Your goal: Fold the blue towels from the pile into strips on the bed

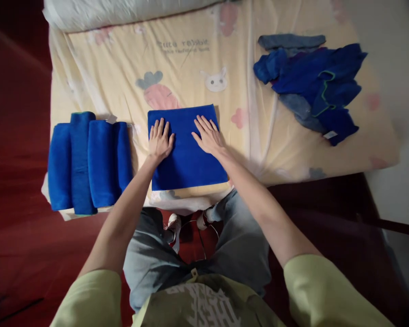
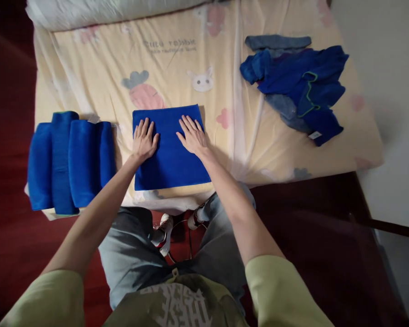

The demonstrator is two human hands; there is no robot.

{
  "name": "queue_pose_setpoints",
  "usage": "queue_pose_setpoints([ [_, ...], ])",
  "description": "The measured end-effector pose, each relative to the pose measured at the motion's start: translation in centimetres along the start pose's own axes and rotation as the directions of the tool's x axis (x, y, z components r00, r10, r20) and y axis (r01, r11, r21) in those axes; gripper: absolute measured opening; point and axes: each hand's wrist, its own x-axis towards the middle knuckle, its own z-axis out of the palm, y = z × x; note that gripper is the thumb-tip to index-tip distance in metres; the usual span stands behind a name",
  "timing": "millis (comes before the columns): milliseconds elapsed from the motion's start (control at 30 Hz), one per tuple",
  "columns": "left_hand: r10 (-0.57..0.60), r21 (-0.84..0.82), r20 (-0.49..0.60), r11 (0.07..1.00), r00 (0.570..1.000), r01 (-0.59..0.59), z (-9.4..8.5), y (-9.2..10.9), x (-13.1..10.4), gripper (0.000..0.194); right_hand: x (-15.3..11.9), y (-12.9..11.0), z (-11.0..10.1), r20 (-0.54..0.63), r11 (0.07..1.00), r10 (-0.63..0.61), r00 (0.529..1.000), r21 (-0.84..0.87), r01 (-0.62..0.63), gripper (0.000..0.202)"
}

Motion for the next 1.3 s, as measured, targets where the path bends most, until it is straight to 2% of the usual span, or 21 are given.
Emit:
queue_pose_setpoints([
  [100, 0.03, 0.024, 0.043, 0.999, 0.999, -0.031, -0.1, 1.4, -3.4, 0.067, -2.5, -0.8, -0.5, -0.042, 0.999, 0.038, 0.998, -0.014, -0.039, 0.067],
  [167, 0.129, 0.038, 0.124, 0.99, 0.984, -0.135, -0.4, 2.3, -6.6, 0.067, -4.9, -1.4, -0.7, -0.027, 0.999, -0.029, 0.999, -0.037, 0.028, 0.066],
  [233, 0.178, 0.062, 0.166, 0.98, 0.97, -0.191, -0.7, 2.8, -10.0, 0.066, -7.7, -1.8, -0.7, 0.015, 0.995, -0.088, 0.996, -0.055, 0.089, 0.065],
  [333, 0.185, 0.106, 0.154, 0.973, 0.971, -0.203, -1.5, 2.3, -14.1, 0.065, -11.5, -1.6, -0.8, 0.019, 0.996, -0.057, 0.998, -0.072, 0.059, 0.065],
  [467, 0.202, 0.107, 0.124, 0.971, 0.971, -0.216, -2.4, 0.6, -17.0, 0.066, -15.1, -0.7, -1.1, -0.002, 0.996, 0.0, 1.0, -0.087, 0.0, 0.065],
  [633, 0.196, 0.094, 0.087, 0.975, 0.977, -0.204, -2.4, -0.5, -18.5, 0.067, -16.6, -0.3, -0.9, 0.046, 0.989, -0.001, 0.999, -0.151, 0.008, 0.067],
  [767, 0.208, 0.034, 0.117, 0.977, 0.971, -0.213, -3.0, -0.5, -18.8, 0.068, -16.7, -0.6, -0.7, 0.028, 0.994, 0.014, 1.0, -0.109, -0.01, 0.066],
  [900, 0.264, -0.088, 0.145, 0.963, 0.954, -0.253, -3.8, -1.1, -19.1, 0.067, -19.0, -1.0, 0.0, -0.084, 0.99, 0.105, 0.991, 0.105, -0.096, 0.06],
  [1000, 0.258, -0.172, 0.095, 0.955, 0.961, -0.239, -3.7, -1.7, -19.3, 0.063, -21.7, -1.4, 0.2, -0.156, 0.932, 0.2, 0.967, 0.334, -0.139, 0.055],
  [1067, 0.221, -0.207, 0.036, 0.956, 0.975, -0.209, -3.2, -2.0, -19.3, 0.059, -22.9, -1.6, -0.3, -0.185, 0.909, 0.222, 0.957, 0.394, -0.135, 0.055],
  [1167, 0.185, -0.242, -0.048, 0.951, 0.982, -0.191, -2.6, -2.1, -19.3, 0.048, -23.1, -2.1, -1.3, -0.176, 0.922, 0.174, 0.969, 0.375, -0.098, 0.062],
  [1300, 0.138, -0.281, -0.138, 0.944, 0.981, -0.173, -2.5, -2.1, -19.6, 0.037, -22.2, -2.4, -1.9, -0.057, 0.919, 0.037, 0.998, 0.395, -0.012, 0.072],
])
